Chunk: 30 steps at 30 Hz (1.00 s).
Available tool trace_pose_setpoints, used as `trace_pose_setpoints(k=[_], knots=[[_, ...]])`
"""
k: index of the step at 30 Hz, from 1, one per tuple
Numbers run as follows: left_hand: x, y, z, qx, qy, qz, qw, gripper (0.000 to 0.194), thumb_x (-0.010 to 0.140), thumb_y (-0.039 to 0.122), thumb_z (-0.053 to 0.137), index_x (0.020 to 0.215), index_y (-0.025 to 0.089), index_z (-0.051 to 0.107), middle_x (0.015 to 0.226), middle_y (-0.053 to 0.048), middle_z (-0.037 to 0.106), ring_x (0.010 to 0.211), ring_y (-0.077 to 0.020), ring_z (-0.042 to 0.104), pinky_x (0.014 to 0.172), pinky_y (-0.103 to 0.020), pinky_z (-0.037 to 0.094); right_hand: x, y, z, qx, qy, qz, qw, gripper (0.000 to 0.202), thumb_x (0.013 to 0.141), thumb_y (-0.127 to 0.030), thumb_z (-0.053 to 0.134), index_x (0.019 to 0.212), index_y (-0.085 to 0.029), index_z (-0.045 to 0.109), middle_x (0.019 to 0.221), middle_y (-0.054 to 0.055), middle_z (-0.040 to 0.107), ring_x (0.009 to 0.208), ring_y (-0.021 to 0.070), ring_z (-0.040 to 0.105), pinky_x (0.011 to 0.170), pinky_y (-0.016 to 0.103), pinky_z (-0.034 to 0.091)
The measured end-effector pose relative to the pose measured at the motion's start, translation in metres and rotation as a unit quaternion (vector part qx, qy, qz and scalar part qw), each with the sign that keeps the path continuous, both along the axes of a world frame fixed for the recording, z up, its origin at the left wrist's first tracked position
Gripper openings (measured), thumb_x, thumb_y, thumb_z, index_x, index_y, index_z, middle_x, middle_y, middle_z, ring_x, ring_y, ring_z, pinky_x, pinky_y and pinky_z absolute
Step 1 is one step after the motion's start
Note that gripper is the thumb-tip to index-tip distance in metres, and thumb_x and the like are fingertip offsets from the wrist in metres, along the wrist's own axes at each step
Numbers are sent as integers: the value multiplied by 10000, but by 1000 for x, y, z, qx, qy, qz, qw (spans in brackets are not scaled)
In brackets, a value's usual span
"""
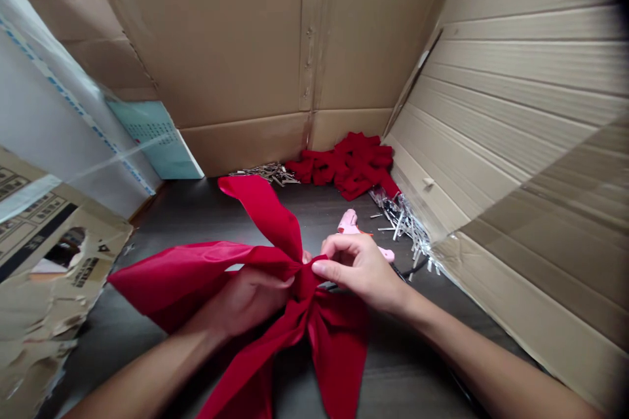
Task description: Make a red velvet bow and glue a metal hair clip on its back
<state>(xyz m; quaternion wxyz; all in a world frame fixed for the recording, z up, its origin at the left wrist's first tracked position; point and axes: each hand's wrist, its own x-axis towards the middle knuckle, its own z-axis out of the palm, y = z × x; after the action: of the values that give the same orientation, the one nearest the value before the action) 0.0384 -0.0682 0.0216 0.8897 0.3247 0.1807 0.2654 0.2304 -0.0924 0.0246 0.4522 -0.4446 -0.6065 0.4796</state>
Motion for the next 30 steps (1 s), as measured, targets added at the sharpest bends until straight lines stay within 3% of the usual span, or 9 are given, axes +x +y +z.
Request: trace_pose_setpoints(k=[4,12,18,21,26,30], knots=[[-2,0,-4,18,48,16,999,142,647,107,702,781,140,735,833,-67,749,994,-269,662,955,-357,441,-2,-1,-2,-10,14,15,1000,340,735,-446,723,631,-165,564,538,-28,510,480,85,406,459,225,297],[-7,3,-11,10,84,31,996,222,562,189,863,735,132,736,738,-54,739,829,-232,680,902,-340,464,-7,-4,-3,-12,35,27,999,299,742,-387,723,634,-163,555,513,-48,488,465,78,402,456,215,296],[-10,6,-12,-58,129,18,990,195,585,183,842,742,115,748,737,-76,740,731,-205,674,846,-336,487,-8,-4,-7,10,25,7,1000,262,763,-348,684,637,-168,542,543,-49,473,495,81,386,472,219,291],[-8,5,-10,-82,139,20,987,211,582,179,837,764,108,757,762,-89,745,726,-206,677,828,-334,500,-7,-3,-8,30,-1,-12,999,269,768,-350,673,624,-165,541,558,-37,489,516,87,390,484,221,301],[1,1,1,-49,123,76,988,246,649,137,810,890,120,761,768,-76,747,722,-199,677,841,-340,503,-7,-2,-7,42,-21,-34,998,278,773,-363,662,615,-161,556,574,-9,538,537,103,431,494,227,333],[5,-3,3,-24,127,111,985,132,672,145,803,792,132,751,639,-28,699,591,-140,624,728,-289,513,-8,-1,-8,47,-26,-43,998,272,773,-363,658,613,-164,563,564,-7,548,524,106,444,482,225,340]])
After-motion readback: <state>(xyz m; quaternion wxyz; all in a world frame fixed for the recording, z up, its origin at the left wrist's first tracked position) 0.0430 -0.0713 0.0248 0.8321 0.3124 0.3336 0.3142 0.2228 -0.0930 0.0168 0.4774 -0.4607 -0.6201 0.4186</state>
